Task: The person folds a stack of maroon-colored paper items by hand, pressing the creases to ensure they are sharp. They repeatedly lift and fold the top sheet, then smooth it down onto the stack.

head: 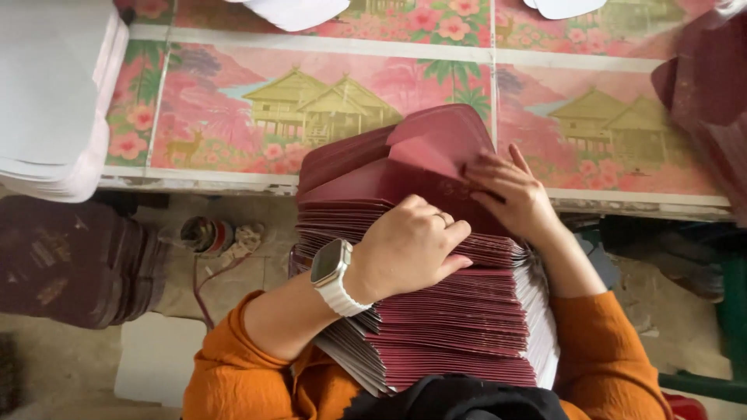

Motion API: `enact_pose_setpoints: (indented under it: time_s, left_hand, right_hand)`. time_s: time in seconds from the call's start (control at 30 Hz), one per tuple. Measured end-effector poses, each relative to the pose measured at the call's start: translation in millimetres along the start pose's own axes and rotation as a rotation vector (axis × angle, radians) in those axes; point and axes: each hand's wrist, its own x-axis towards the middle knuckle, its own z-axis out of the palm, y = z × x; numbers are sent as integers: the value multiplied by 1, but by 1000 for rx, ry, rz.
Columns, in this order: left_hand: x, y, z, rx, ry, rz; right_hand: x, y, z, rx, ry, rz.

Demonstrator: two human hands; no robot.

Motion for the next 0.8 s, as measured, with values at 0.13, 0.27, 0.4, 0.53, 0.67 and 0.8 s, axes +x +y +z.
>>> enact_pose_setpoints:
  time_s: [0.13,0.27,0.4,0.53,0.67,0.8]
  left_hand:
    - [4,5,-17,54,-44,-62]
    - [1,10,-15,106,-41,-68]
    - [0,4,-2,90,-57,-49]
    - [0,5,-9,141,14,-24]
    - [5,7,-15,104,-87,-50]
    - [8,7,-13,83,-168,-68]
  right_hand:
    - [18,-45,-32,264,-118,108]
    - [28,-39,-41,425,-81,92]
    - [14,7,3,-155,-26,-38]
    - [16,-34,-20,83,2,-42]
    - [18,-39,-40,444,-95,41]
    - [20,-19,-28,226,35,111]
